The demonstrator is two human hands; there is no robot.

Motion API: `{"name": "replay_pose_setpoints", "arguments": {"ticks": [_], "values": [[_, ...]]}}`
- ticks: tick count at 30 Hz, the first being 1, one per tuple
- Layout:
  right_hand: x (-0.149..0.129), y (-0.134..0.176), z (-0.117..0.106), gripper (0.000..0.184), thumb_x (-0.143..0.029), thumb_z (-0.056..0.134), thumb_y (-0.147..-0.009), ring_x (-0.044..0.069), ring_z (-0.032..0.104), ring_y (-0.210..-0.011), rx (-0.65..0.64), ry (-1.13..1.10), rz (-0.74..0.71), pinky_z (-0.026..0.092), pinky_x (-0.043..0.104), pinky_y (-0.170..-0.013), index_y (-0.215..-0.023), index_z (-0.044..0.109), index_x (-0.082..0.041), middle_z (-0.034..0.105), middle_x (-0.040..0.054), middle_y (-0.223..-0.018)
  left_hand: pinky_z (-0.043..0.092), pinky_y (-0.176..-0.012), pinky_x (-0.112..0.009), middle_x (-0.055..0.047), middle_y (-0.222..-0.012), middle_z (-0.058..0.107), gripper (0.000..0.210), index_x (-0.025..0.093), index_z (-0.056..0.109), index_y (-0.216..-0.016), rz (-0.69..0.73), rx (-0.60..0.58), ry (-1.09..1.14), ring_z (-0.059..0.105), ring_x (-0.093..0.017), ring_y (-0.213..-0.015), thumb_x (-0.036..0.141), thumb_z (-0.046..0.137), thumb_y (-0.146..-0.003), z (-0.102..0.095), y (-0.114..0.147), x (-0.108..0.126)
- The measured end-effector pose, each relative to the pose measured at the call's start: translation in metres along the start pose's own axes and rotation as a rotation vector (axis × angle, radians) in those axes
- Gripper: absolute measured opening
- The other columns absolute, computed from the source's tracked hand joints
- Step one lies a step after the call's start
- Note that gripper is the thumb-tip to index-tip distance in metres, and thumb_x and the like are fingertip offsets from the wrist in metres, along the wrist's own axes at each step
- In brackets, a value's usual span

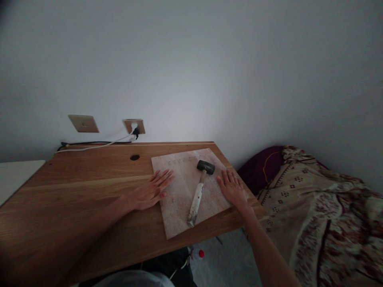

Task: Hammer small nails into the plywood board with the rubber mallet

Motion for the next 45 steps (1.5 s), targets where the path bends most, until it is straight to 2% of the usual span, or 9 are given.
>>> {"name": "replay_pose_setpoints", "arguments": {"ticks": [6, 9, 13, 19, 22, 25, 30, 37, 45], "values": [[-0.054, 0.023, -0.015, 0.07, -0.05, 0.016, -0.109, 0.038, 0.025, -0.158, -0.028, -0.006, 0.052, 0.026, 0.059, -0.125, -0.165, 0.033, -0.012, 0.03, 0.0151, -0.171, 0.009, -0.133, -0.044, -0.005, -0.171, 0.034, 0.086, 0.028, 0.046, -0.158, -0.189, 0.742, 1.232, 0.017, -0.023, -0.162, 0.081, 0.015, -0.098, -0.069, 0.028, -0.005], [-0.098, 0.041, -0.023, 0.071, -0.056, 0.019, -0.108, 0.044, 0.026, -0.157, -0.002, -0.022, 0.003, 0.029, 0.067, -0.12, -0.167, 0.031, -0.017, 0.028, 0.0151, -0.172, 0.025, -0.13, -0.049, -0.014, -0.16, 0.051, 0.09, 0.02, 0.049, -0.156, -0.215, 0.844, 1.758, 0.04, -0.027, -0.153, 0.079, 0.013, -0.098, -0.079, 0.034, 0.004], [-0.148, 0.063, -0.031, 0.07, -0.057, 0.024, -0.108, 0.047, 0.025, -0.156, 0.019, -0.042, -0.054, 0.031, 0.07, -0.117, -0.166, 0.033, -0.02, 0.031, 0.015, -0.171, 0.029, -0.128, -0.048, -0.018, -0.153, 0.057, 0.089, 0.014, 0.047, -0.156, -0.259, 0.954, 1.966, 0.05, -0.027, -0.147, 0.075, 0.013, -0.101, -0.083, 0.056, 0.002], [-0.186, 0.077, -0.041, 0.068, -0.059, 0.027, -0.107, 0.046, 0.027, -0.156, 0.057, -0.098, -0.196, 0.034, 0.069, -0.116, -0.164, 0.04, -0.023, 0.034, 0.0159, -0.17, 0.027, -0.128, -0.048, -0.015, -0.159, 0.052, 0.088, 0.019, 0.05, -0.155, -0.217, 0.93, 1.67, 0.042, -0.027, -0.152, 0.079, 0.019, -0.099, -0.091, 0.087, -0.024], [-0.195, 0.073, -0.051, 0.069, -0.06, 0.025, -0.108, 0.042, 0.022, -0.159, 0.126, -0.118, -0.281, 0.029, 0.067, -0.121, -0.165, 0.037, -0.022, 0.026, 0.0142, -0.173, 0.015, -0.132, -0.048, -0.009, -0.167, 0.042, 0.089, 0.025, 0.045, -0.159, -0.314, 0.813, 1.117, 0.029, -0.025, -0.159, 0.08, 0.01, -0.098, -0.089, 0.101, -0.033], [-0.206, 0.066, -0.053, 0.074, -0.06, 0.023, -0.108, 0.035, 0.019, -0.161, 0.15, -0.124, -0.378, 0.023, 0.061, -0.126, -0.166, 0.031, -0.015, 0.024, 0.0156, -0.173, 0.005, -0.133, -0.051, -0.006, -0.171, 0.031, 0.078, 0.027, 0.039, -0.162, -0.401, 0.525, 0.352, 0.02, -0.024, -0.162, 0.073, 0.018, -0.102, -0.072, 0.109, -0.033], [-0.208, 0.062, -0.042, 0.084, -0.063, 0.02, -0.107, 0.033, 0.026, -0.159, 0.119, -0.105, -0.337, 0.025, 0.053, -0.127, -0.163, 0.033, -0.003, 0.029, 0.0217, -0.17, 0.014, -0.13, -0.058, -0.014, -0.168, 0.037, 0.066, 0.019, 0.044, -0.159, -0.408, 0.172, -0.419, 0.027, -0.03, -0.159, 0.058, 0.026, -0.108, -0.04, 0.112, -0.033], [-0.204, 0.064, -0.037, 0.081, -0.063, 0.02, -0.107, 0.032, 0.025, -0.159, 0.094, -0.085, -0.409, 0.022, 0.052, -0.128, -0.163, 0.035, -0.006, 0.03, 0.0197, -0.17, 0.007, -0.13, -0.06, -0.012, -0.164, 0.044, 0.062, 0.028, 0.056, -0.152, -0.363, 0.431, -0.183, 0.033, -0.035, -0.156, 0.061, 0.052, -0.1, -0.051, 0.123, -0.034], [-0.177, 0.064, -0.033, 0.074, -0.058, 0.023, -0.108, 0.031, 0.018, -0.161, 0.064, -0.291, -0.398, 0.02, 0.057, -0.129, -0.167, 0.028, -0.014, 0.03, 0.0162, -0.171, -0.008, -0.128, -0.059, -0.012, -0.166, 0.042, 0.063, 0.026, 0.059, -0.148, -0.41, 0.474, 0.131, 0.023, -0.034, -0.16, 0.06, 0.061, -0.095, -0.061, 0.147, -0.043]]}}
Point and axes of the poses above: each hand's wrist, its own y-axis away from the middle knuckle, its own z-axis out of the palm, x = y × z, the point moved 7 cm from there along -y, towards the middle knuckle
